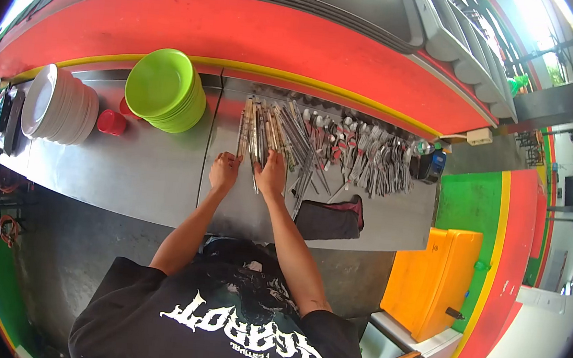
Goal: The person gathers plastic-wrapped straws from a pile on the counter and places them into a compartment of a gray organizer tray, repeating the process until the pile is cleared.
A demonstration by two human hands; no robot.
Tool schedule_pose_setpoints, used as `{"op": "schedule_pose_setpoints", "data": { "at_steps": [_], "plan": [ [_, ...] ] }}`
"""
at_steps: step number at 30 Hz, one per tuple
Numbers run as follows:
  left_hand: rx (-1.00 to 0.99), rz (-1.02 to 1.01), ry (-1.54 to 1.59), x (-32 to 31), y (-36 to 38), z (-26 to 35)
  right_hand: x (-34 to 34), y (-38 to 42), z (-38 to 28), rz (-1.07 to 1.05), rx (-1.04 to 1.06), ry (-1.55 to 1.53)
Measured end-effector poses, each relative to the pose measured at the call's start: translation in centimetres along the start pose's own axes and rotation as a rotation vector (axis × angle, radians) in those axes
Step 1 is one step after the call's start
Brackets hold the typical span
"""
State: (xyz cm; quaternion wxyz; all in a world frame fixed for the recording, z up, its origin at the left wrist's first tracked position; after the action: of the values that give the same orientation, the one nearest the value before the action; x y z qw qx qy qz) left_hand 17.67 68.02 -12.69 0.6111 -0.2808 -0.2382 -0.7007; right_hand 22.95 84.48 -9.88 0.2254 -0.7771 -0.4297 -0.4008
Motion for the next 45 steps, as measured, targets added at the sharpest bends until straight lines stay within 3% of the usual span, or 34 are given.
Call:
{"op": "schedule_pose_setpoints", "data": {
  "at_steps": [2, 5, 8, 18, 24, 26, 29, 32, 38, 45],
  "plan": [
    [-0.025, 0.004, 0.044, 0.2, -0.2, -0.5, 0.0, -0.2, -0.3, -0.012, -0.014, 0.037],
    [0.154, -0.046, 0.402, 0.3, -0.3, -1.8, -0.4, -0.4, 0.3, -0.006, -0.042, 0.023],
    [0.121, -0.033, 0.595, -0.3, -0.3, -3.2, -0.3, -0.5, 1.2, -0.039, -0.106, -0.006],
    [0.075, -0.089, 0.532, -0.5, -0.5, -2.7, -1.9, -1.3, 3.9, -0.126, -0.132, -0.082],
    [0.063, -0.118, 0.737, -2.1, 0.4, -0.3, -1.6, -1.4, 6.1, -0.304, -0.235, -0.419],
    [0.006, -0.115, 0.765, -2.7, 1.0, 0.6, -0.4, -0.7, 6.3, -0.271, -0.257, -0.536],
    [-0.074, -0.084, 0.491, -1.8, 1.3, 2.5, 2.3, 1.4, 4.7, -0.258, -0.411, -0.803],
    [0.016, -0.296, 0.609, -3.2, 0.8, 3.1, 3.4, 3.6, 5.6, -0.291, -0.505, -0.925],
    [0.451, -0.600, 1.132, -4.7, 1.0, 6.0, 4.7, 8.0, 5.0, -0.366, -0.532, -0.918],
    [0.221, -0.647, 1.196, -5.5, 0.9, 7.9, 5.2, 8.4, 3.2, -0.463, -0.561, -0.875]
  ]
}}
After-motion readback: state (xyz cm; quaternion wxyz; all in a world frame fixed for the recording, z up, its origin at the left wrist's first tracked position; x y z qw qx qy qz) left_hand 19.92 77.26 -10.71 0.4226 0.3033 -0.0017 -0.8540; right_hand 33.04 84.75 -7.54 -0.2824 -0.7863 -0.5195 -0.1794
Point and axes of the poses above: each hand's wrist, its own y-axis away from the middle knuckle, its own x-axis out of the back of the hand, z = x × y, the point moved 6 cm from there along -y, towards the middle knuckle, and after that the axes turned 9 degrees about -x, right-handed, at the moved point
